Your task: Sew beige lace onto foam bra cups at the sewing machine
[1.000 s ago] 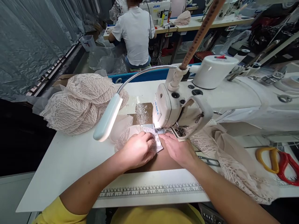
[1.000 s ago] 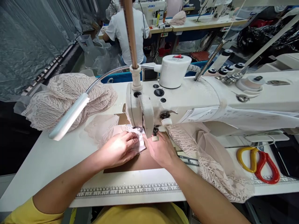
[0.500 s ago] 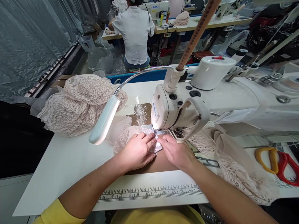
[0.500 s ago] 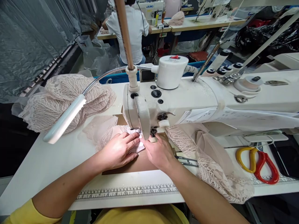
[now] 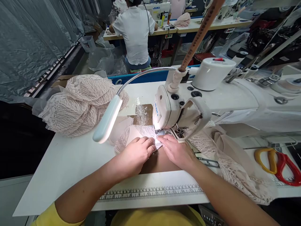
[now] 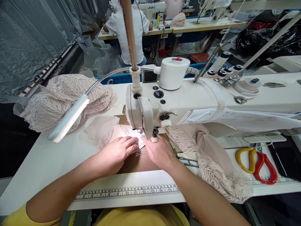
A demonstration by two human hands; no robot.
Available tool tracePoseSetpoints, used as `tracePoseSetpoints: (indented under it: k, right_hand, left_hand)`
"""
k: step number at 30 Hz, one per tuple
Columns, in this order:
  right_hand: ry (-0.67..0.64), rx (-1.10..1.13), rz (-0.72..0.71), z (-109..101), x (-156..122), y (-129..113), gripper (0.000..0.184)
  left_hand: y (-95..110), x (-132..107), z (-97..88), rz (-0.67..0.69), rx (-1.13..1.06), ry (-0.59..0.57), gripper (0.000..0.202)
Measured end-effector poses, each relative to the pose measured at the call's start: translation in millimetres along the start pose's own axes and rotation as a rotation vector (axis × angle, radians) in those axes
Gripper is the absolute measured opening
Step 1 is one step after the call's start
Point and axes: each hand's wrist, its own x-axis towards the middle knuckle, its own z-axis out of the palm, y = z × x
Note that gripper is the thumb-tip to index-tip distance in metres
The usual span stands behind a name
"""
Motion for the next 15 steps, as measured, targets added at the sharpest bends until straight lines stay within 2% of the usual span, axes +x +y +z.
tracePoseSetpoints:
  k: [3, 5, 10, 15]
  right_hand:
    - [0.014, 0.03, -0.013, -3.6, 2.4, 1.2, 0.038]
    - [0.025, 0.043, -0.013, -4.2, 3.1, 2.2, 0.037]
    - [0.055, 0.049, 0.014, 3.8, 4.5, 1.9, 0.032]
    - [0.058, 0.097, 0.032, 10.1, 9.9, 1.1, 0.025]
  left_hand:
    - [-6.9, 5.3, 5.1, -0.058, -0.086, 0.05, 0.022]
    - [-15.5, 9.2, 3.7, -0.089, -0.241, 0.066, 0.025]
    - [-31.3, 11.8, -7.1, -0.206, -0.691, 0.015, 0.038]
    - [-34.8, 13.1, -3.4, -0.247, -0.8, 0.023, 0.037]
